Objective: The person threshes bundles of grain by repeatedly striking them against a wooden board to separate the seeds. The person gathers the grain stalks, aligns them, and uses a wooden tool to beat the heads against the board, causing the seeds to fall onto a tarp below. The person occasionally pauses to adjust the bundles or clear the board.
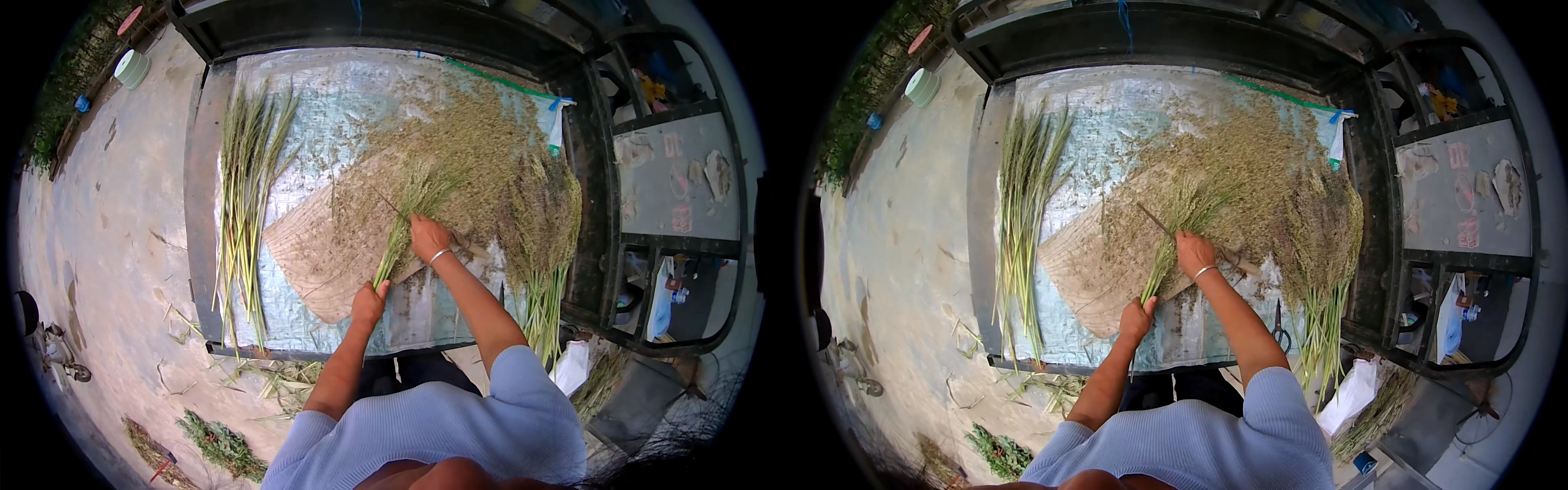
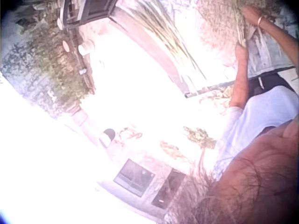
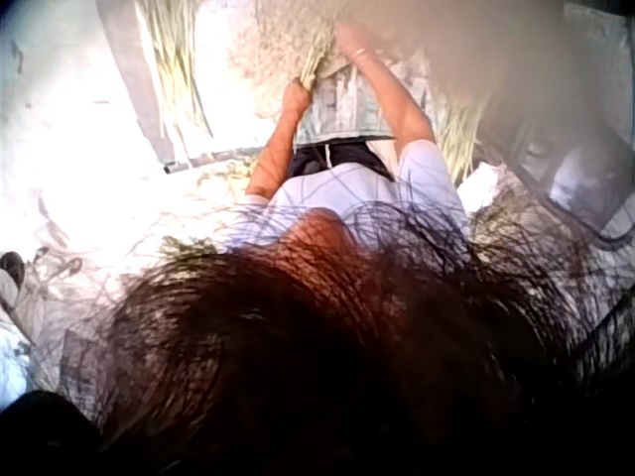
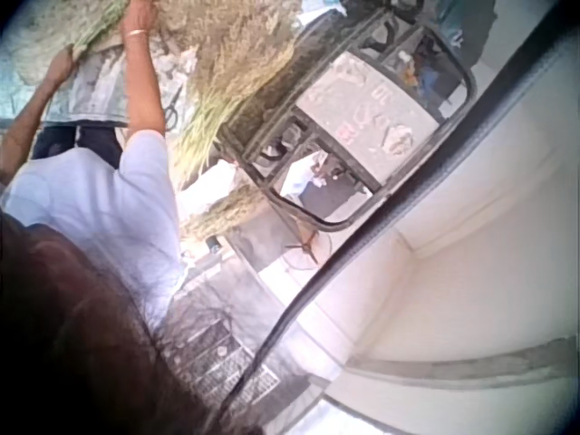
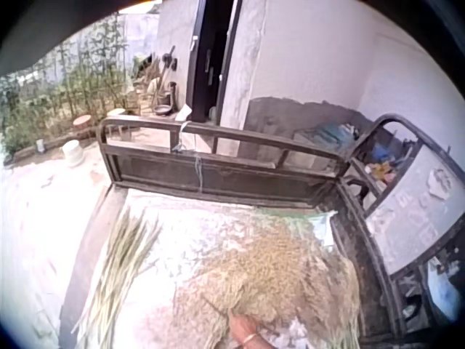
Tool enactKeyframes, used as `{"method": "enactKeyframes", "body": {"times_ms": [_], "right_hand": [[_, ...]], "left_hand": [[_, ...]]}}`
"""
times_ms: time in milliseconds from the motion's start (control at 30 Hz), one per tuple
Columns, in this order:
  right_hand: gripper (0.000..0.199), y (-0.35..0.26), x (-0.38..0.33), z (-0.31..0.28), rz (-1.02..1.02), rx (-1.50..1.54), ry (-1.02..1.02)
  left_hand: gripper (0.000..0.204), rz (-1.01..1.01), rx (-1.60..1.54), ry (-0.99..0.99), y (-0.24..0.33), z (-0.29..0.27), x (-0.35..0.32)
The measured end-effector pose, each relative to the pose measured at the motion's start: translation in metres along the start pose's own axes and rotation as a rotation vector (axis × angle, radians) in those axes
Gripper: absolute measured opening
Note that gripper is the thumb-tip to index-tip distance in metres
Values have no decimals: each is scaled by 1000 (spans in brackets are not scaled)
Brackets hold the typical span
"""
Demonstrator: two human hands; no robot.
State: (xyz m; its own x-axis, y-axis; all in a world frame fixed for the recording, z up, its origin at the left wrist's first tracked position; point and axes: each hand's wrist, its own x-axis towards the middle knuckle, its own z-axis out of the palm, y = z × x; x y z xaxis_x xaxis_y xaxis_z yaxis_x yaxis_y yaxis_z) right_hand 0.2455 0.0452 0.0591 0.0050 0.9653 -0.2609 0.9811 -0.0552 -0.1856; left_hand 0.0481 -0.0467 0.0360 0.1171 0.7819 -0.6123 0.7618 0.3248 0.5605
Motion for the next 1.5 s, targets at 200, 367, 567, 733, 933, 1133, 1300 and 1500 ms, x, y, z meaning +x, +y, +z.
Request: {"method": "enactKeyframes", "body": {"times_ms": [200, 367, 567, 733, 933, 1133, 1300, 1500], "right_hand": [[23, 5, 39, 13, 217, 7, -69], [29, 3, 49, 10, 131, -1, -28], [25, 18, 55, 20, 21, 25, 107], [24, 18, 60, 8, -60, 22, 98], [19, 47, 97, 6, 160, -94, 113], [20, 75, 106, -7, 188, -25, 164], [29, 102, 79, -10, 311, 170, 211], [32, 168, -36, 45, 539, 658, 351]], "left_hand": [[56, 16, -13, 34, 7, -2, -1], [54, 37, -73, -29, -1, -4, -1], [52, 53, -133, -32, 0, -4, -5], [49, 86, -124, -5, 1, -9, -9], [49, 51, -134, -56, -15, -4, -54], [45, -44, -49, -68, -73, -6, -111], [41, 61, -233, -34, -61, -11, -85], [41, -14, -737, -208, -22, -35, -87]]}}
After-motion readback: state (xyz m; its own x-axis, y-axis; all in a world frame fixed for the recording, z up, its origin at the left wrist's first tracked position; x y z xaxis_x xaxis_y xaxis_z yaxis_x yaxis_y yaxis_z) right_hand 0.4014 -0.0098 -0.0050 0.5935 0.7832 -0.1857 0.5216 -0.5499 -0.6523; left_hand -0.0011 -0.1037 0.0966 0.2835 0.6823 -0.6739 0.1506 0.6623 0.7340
